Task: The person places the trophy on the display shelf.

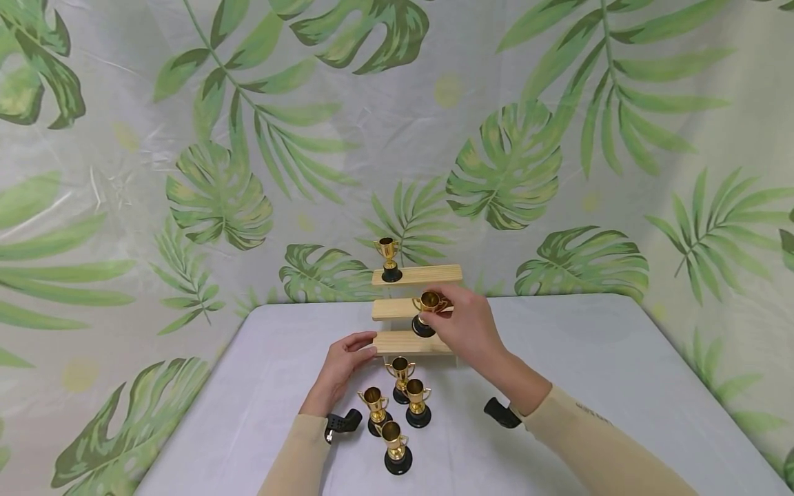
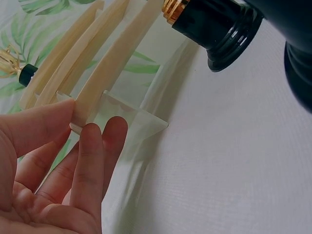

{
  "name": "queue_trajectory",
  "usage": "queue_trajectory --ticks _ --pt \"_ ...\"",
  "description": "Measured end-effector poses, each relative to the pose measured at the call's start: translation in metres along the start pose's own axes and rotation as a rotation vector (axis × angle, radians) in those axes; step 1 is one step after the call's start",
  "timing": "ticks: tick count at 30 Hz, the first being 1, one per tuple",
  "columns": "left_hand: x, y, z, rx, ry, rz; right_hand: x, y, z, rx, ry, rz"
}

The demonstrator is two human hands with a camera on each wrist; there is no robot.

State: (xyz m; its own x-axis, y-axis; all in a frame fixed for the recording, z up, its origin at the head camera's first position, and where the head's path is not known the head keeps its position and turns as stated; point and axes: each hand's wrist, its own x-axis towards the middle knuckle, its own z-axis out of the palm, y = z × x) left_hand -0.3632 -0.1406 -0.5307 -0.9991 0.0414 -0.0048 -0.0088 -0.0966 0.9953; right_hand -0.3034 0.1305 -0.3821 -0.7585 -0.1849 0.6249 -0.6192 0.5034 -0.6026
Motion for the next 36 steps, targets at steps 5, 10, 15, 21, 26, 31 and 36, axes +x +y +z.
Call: queue_trajectory --ticks 5,10,15,21,26,31,36 --pt "0.001 0.000 0.000 -0.001 -0.006 0.005 0.007 0.003 0.001 -0.029 0.007 0.019" --pt "0.002 -0.002 0.000 0.009 -0.001 0.004 0.015 0.008 0.001 -0.061 0.005 0.021" --pt "0.000 -0.002 0.001 0.006 0.001 0.004 0.022 0.014 0.002 -0.086 0.003 0.008" --pt "0.002 0.002 -0.001 0.002 -0.025 -0.010 0.033 0.019 0.003 -0.112 0.012 -0.010" --pt "0.003 0.004 -0.003 -0.006 -0.041 -0.030 0.042 0.019 0.002 -0.136 0.000 0.000" --pt "0.001 0.004 -0.001 -0.012 -0.026 -0.010 0.052 0.019 0.000 -0.153 -0.006 0.002" --pt "0.000 0.001 -0.001 -0.011 -0.013 0.001 0.059 0.018 -0.001 -0.157 -0.009 -0.006"
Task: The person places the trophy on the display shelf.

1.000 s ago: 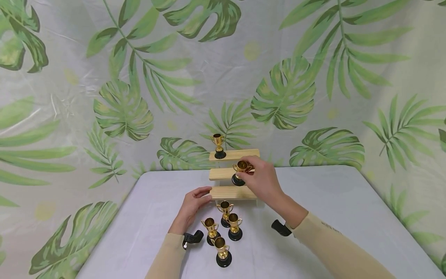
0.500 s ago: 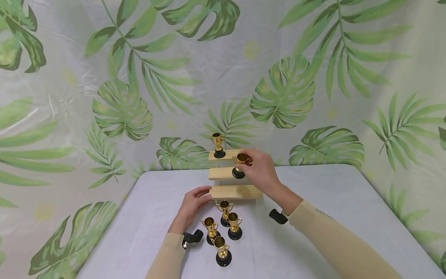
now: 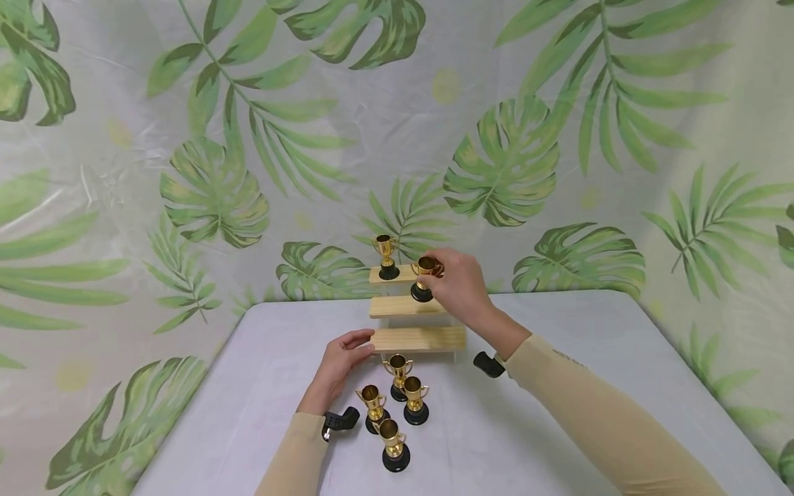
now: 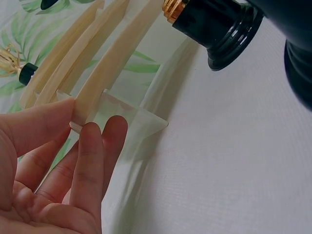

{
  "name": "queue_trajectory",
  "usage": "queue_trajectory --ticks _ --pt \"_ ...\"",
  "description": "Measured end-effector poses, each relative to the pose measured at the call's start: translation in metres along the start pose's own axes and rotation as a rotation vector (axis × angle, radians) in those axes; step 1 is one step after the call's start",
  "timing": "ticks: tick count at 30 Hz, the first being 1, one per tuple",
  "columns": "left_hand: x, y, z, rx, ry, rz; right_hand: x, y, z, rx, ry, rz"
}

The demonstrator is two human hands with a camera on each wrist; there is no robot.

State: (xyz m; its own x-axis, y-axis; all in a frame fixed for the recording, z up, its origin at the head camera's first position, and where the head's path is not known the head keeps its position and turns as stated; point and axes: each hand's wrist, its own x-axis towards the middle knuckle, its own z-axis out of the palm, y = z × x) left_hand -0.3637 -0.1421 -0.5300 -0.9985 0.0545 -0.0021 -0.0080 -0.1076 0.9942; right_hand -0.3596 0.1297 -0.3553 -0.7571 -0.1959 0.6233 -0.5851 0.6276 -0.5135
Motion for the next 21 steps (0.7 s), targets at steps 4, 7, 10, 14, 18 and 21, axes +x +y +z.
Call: queue_trajectory --ticks 4,7,10,14,18,21 --pt "0.001 -0.001 0.000 0.004 0.011 -0.009 0.006 0.000 -0.001 -0.009 0.000 -0.010" --pt "0.000 -0.001 0.000 0.005 0.016 -0.019 0.011 -0.001 -0.002 -0.017 -0.003 -0.007" --pt "0.000 -0.002 -0.001 0.010 0.019 -0.020 0.015 -0.001 -0.002 -0.025 -0.007 -0.002" --pt "0.000 -0.001 0.000 0.009 0.019 -0.023 0.022 -0.001 -0.002 -0.032 -0.010 0.000" --pt "0.000 0.001 0.001 0.012 0.019 -0.026 0.027 0.001 -0.001 -0.036 -0.012 -0.003" --pt "0.000 0.001 0.001 0.016 0.021 -0.030 0.030 0.002 0.000 -0.037 -0.011 -0.008"
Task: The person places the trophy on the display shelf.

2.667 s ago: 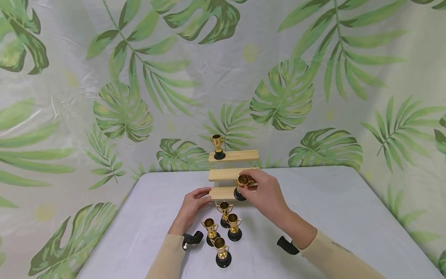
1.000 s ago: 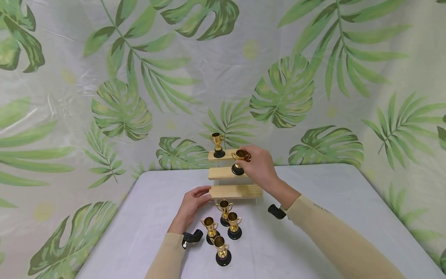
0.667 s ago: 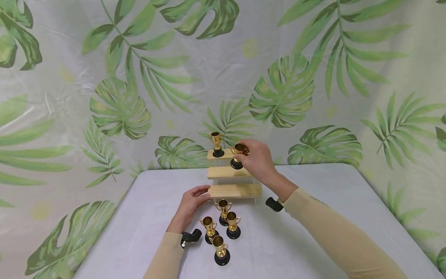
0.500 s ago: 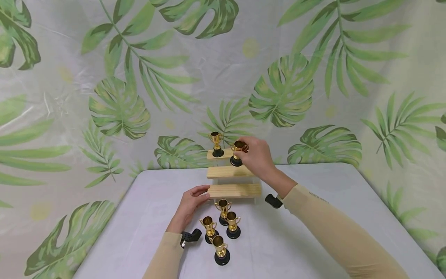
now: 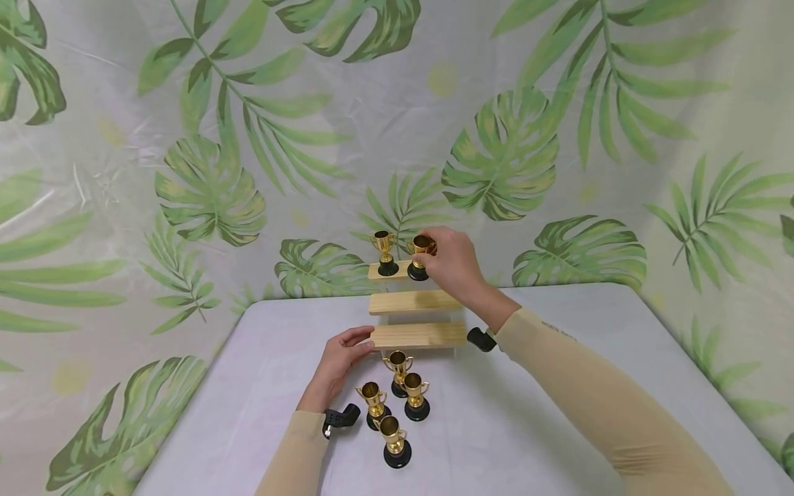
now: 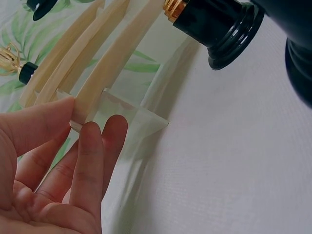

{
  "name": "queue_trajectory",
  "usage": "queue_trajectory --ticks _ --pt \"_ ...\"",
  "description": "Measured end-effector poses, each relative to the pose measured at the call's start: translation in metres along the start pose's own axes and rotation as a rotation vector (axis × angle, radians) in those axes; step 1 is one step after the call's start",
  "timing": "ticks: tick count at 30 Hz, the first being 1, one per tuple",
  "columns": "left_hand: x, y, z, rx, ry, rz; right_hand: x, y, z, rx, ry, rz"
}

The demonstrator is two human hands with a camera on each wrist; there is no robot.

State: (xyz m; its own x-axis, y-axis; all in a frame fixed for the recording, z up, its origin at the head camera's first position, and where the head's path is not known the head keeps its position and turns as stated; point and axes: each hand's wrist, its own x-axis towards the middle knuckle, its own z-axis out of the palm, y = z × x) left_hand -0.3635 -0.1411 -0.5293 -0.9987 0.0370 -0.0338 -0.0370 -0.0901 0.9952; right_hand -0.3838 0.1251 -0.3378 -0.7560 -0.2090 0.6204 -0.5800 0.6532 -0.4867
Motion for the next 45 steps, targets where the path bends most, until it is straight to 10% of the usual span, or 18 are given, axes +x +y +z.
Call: queue_trajectory --ticks 45 --pt "0.003 -0.003 -0.003 -0.019 -0.031 0.016 0.046 0.021 0.028 -0.060 -0.150 0.151"
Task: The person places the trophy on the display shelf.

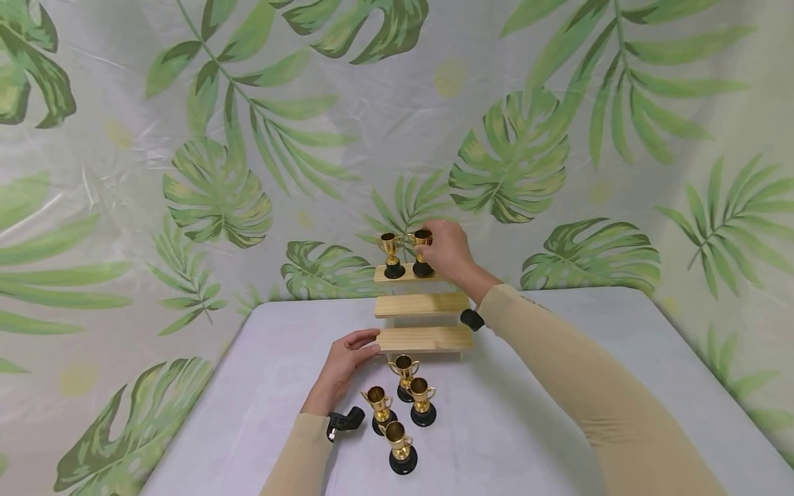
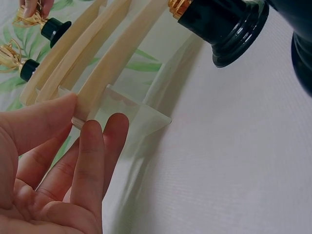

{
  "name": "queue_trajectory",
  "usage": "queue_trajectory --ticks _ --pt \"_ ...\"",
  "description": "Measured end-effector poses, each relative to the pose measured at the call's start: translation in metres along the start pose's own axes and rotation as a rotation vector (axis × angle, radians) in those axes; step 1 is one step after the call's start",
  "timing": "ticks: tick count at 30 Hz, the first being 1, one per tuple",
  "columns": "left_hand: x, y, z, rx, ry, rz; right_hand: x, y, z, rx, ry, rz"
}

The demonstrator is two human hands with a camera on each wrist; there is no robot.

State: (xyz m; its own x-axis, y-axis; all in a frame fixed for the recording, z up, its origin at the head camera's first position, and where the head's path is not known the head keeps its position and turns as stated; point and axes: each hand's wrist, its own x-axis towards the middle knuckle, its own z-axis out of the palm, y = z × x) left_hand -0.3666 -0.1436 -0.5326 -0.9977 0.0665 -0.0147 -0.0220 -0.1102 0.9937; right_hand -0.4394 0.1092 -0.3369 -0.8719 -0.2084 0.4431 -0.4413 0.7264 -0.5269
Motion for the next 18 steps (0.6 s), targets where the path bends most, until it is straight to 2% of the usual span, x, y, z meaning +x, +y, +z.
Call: queue_trajectory --ticks 18 --pt "-0.0003 0.0005 -0.0008 -0.002 -0.006 0.003 0.0073 0.0070 0.0074 -0.007 -0.086 0.012"
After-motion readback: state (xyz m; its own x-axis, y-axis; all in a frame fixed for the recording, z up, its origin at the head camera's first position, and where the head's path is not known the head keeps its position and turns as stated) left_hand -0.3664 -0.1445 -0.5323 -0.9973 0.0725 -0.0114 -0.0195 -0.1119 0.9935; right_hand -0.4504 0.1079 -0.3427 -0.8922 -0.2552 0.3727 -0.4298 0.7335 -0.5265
